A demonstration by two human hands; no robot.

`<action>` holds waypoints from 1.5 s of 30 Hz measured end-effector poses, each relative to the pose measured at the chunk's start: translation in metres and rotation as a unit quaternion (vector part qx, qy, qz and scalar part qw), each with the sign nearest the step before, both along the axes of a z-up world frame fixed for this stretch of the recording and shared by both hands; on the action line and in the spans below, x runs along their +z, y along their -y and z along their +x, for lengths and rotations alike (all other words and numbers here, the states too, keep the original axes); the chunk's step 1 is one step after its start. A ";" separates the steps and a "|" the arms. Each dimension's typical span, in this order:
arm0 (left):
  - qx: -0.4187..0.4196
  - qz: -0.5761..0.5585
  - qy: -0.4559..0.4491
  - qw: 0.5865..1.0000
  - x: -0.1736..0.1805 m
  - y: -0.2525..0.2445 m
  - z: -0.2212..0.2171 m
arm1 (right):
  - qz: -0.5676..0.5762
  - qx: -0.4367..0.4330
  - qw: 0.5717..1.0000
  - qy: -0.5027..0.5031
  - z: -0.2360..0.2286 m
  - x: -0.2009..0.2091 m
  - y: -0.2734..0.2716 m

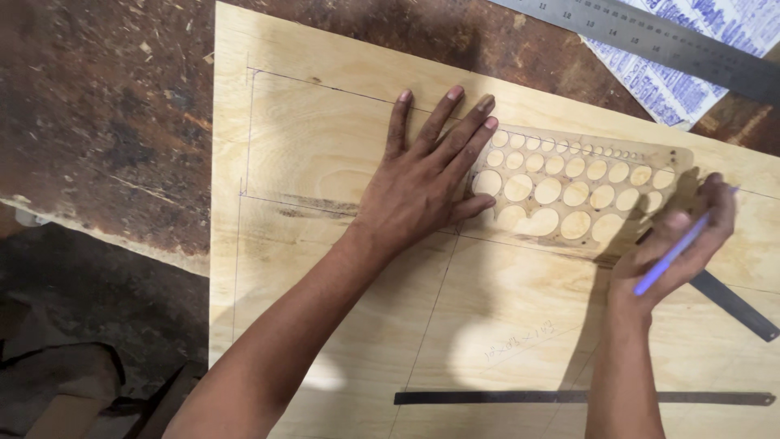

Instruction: The person uses a metal ruler and a purple pen to draw straight lines and measure dimensions on a large plywood sheet. They then use a circle template to trace multiple circles of varying sizes onto the wood surface.

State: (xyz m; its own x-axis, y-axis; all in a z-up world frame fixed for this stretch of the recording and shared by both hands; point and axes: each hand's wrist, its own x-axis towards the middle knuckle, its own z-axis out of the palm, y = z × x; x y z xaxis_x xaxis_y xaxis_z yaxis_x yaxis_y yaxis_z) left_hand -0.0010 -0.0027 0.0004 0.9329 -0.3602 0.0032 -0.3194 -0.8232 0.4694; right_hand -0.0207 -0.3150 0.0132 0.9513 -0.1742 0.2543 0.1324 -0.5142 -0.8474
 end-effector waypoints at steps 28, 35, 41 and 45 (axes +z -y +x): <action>0.005 -0.019 0.018 1.000 0.001 -0.005 0.001 | 0.078 0.168 0.970 -0.157 0.045 0.007 -0.118; -0.007 0.014 0.016 1.000 -0.003 -0.003 0.000 | 0.142 0.124 0.970 -0.152 0.037 -0.005 -0.108; -0.045 0.014 0.000 0.999 -0.007 0.002 0.004 | 0.076 -0.052 0.995 0.042 0.010 0.009 0.012; -0.122 0.049 0.051 0.990 -0.008 0.027 0.025 | -0.130 -0.115 0.984 -0.035 -0.063 0.020 0.107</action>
State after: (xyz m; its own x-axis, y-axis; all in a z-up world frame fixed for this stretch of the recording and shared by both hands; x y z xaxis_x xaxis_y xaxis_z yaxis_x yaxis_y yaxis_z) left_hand 0.0238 -0.0293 -0.0079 0.8152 -0.5772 0.0473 -0.5553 -0.7558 0.3468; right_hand -0.0836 -0.4224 0.0332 0.9112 -0.3244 0.2539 -0.0671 -0.7249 -0.6855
